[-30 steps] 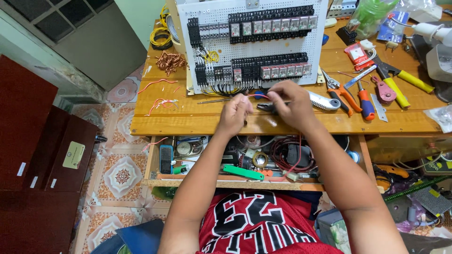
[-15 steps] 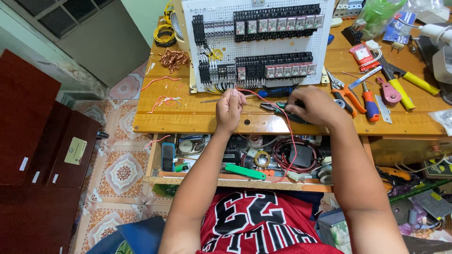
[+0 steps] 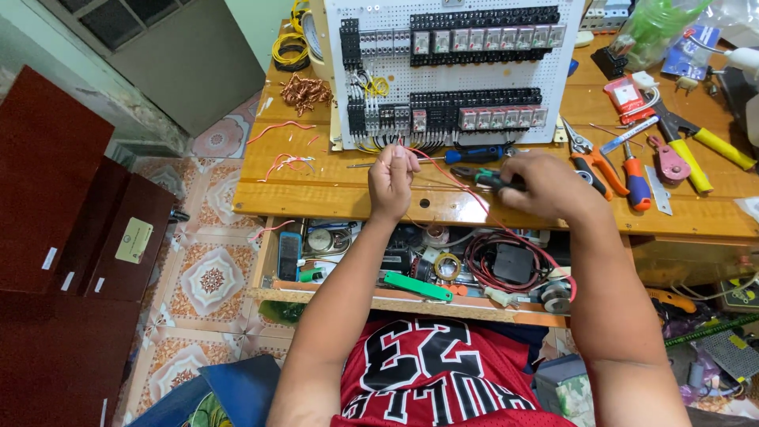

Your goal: Wiring an electrical control panel by stripping insulation and preparing wire ends

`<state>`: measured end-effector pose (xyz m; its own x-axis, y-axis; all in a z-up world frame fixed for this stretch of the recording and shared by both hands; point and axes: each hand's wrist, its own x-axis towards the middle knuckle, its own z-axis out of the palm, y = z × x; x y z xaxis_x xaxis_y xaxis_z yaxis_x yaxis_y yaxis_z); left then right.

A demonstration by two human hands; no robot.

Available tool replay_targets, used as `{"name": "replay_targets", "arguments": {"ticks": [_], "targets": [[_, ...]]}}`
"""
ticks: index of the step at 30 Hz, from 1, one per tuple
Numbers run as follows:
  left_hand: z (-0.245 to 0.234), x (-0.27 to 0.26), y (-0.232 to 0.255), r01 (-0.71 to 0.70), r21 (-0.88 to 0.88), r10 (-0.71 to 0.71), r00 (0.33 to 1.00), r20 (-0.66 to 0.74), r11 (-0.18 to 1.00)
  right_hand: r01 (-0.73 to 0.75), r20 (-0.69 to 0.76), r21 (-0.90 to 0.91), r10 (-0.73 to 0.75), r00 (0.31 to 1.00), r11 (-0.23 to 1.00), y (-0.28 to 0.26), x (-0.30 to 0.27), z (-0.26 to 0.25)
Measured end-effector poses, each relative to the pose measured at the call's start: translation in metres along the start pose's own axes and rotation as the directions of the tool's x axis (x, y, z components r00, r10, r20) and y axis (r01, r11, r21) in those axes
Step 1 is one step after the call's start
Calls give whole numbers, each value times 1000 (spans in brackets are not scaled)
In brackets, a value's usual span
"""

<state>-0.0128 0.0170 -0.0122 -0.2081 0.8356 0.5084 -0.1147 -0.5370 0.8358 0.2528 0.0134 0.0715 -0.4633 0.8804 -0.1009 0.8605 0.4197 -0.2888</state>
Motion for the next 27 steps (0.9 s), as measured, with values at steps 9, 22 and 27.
{"name": "replay_targets", "arguments": {"ticks": [9,22,27], "targets": [[1,4,32,-162,241,156,987,46,957,316,-329,603,-133,935,733,1,-8,7],[0,-3,29,-275,306,262,961,82,912,379,-558,311,-155,815,872,-34,17,58],[-1,-4,25,-272,371,265,962,72,888,422,-575,280,-201,793,862,-40,15,57]]}}
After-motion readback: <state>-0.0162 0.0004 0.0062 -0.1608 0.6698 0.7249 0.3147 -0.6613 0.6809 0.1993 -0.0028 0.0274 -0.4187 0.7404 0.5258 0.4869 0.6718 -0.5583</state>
